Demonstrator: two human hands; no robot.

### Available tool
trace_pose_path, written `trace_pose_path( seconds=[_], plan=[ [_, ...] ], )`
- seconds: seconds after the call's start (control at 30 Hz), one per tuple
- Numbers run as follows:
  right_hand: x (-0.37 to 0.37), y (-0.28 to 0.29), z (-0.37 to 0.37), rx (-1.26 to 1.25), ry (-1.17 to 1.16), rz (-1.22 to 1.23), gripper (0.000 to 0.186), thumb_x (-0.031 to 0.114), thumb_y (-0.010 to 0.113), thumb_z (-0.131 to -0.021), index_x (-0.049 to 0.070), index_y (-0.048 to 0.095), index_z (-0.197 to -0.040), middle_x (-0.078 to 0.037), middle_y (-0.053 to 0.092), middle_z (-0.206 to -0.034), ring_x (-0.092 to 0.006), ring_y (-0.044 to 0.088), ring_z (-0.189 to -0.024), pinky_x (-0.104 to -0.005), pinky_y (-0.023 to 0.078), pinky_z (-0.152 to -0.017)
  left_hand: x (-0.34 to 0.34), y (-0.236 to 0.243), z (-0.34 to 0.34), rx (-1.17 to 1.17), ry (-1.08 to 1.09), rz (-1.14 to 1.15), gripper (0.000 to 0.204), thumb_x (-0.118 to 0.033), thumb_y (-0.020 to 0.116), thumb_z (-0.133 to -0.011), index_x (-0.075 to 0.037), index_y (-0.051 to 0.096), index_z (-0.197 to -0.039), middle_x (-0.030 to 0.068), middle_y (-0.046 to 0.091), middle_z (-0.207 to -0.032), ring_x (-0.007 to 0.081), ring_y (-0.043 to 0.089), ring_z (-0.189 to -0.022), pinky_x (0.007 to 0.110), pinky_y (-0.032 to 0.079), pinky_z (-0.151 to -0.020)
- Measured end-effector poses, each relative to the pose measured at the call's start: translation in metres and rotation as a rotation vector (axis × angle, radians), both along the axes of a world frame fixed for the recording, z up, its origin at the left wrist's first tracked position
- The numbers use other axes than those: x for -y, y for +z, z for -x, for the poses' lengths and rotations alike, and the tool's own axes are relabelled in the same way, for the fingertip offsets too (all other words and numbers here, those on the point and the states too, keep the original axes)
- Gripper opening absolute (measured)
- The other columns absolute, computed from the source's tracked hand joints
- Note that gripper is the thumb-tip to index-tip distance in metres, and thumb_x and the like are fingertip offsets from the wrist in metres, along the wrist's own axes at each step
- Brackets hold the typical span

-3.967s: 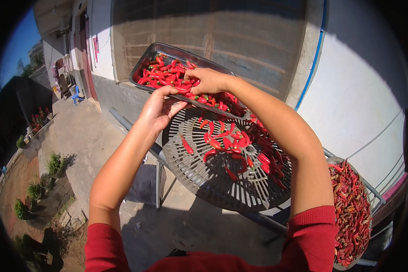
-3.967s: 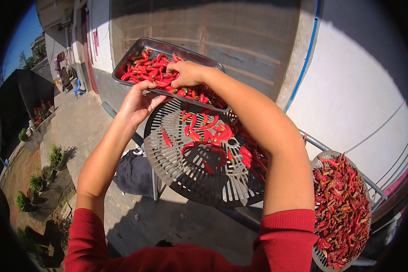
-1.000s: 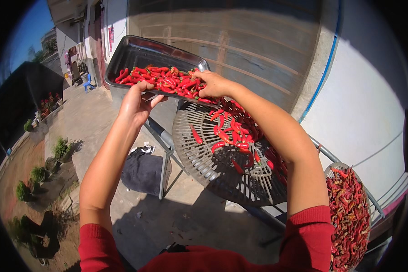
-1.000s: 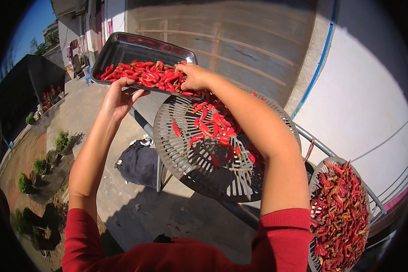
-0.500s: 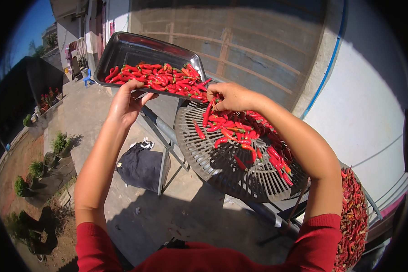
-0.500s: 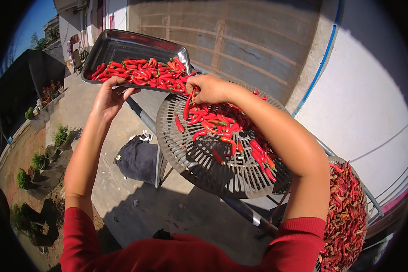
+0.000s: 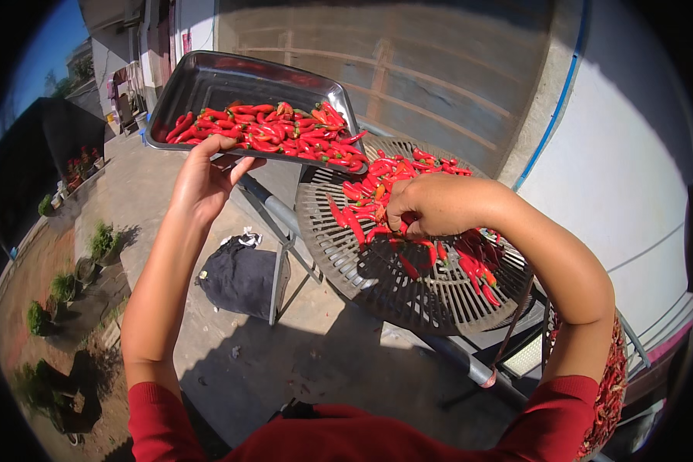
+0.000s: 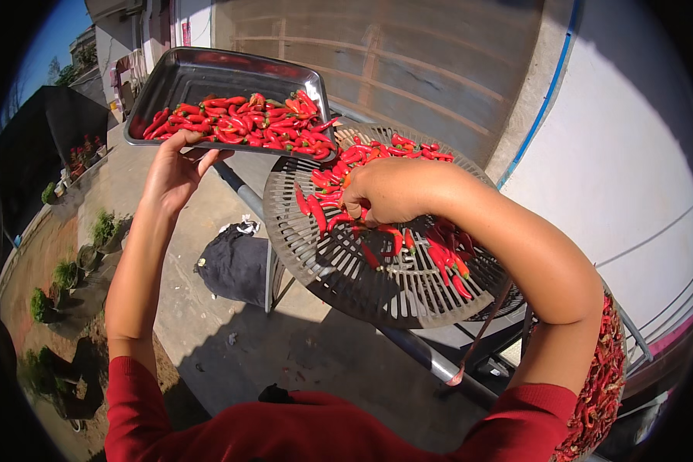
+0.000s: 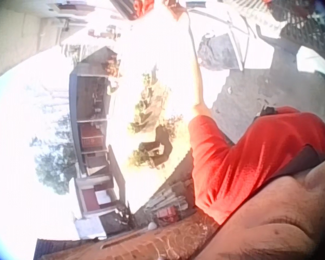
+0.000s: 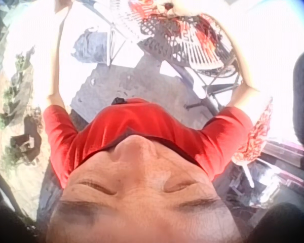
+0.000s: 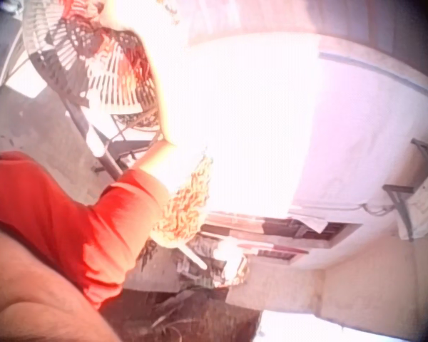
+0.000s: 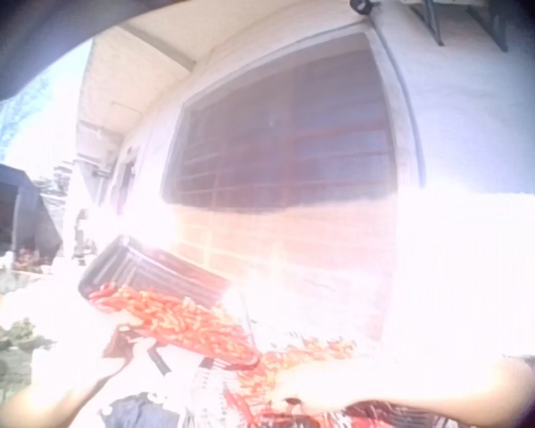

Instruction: The person transfers red chili peppers from a metal tray onto circular drying racks. They pick peppers by hand and place them one by one onto the rack slots, then pour remaining peppers from the tray onto the rack to fill gaps.

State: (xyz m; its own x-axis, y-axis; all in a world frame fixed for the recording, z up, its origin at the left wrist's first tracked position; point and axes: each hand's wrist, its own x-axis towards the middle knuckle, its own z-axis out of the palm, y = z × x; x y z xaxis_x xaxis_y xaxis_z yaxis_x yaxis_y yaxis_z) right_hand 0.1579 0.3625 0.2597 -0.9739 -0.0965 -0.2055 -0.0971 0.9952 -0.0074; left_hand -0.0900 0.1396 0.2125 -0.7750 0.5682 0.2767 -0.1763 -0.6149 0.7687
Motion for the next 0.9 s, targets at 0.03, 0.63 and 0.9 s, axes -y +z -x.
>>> trace_pose_path(
  seconds=[0.03, 0.63, 0.9],
  plan=[
    [0.005, 0.004, -0.004, 0.022, -0.022, -0.01, 0.018, 0.009, 0.07, -0.08, 0.006, 0.066, -0.097, -0.011, 0.065, -0.09, -0.0285, 0.062, -0.085, -0.0396, 0.048, -0.076, 0.004, 0.002, -0.004, 0.011, -0.019, 0.003, 0.015, -0.009, 0.061, -0.085, 0.003, 0.062, -0.094, 0.0207, 0.062, -0.104, 0.0467, 0.062, -0.1, 0.03, 0.063, -0.074],
    [0.04, 0.022, 0.022, -0.548, -0.029, 0.147, 0.077, 0.067, 0.049, -0.088, 0.014, 0.043, -0.143, -0.017, 0.04, -0.147, -0.0349, 0.039, -0.134, -0.0424, 0.034, -0.108, 0.009, 0.024, -0.077, 0.044, -0.365, -0.051, 0.01, -0.005, 0.062, -0.085, 0.003, 0.061, -0.092, 0.0146, 0.065, -0.096, 0.0256, 0.066, -0.092, 0.034, 0.061, -0.083],
    [-0.013, 0.021, -0.019, -0.377, -0.058, 0.179, 0.06, 0.056, 0.06, -0.089, 0.016, 0.052, -0.133, -0.013, 0.049, -0.112, -0.0282, 0.049, -0.109, -0.037, 0.04, -0.098, -0.035, 0.018, -0.085, 0.062, -0.36, 0.004, 0.005, -0.005, 0.06, -0.086, 0.001, 0.061, -0.086, 0.0132, 0.066, -0.09, 0.0234, 0.066, -0.085, 0.035, 0.059, -0.084]
  ],
)
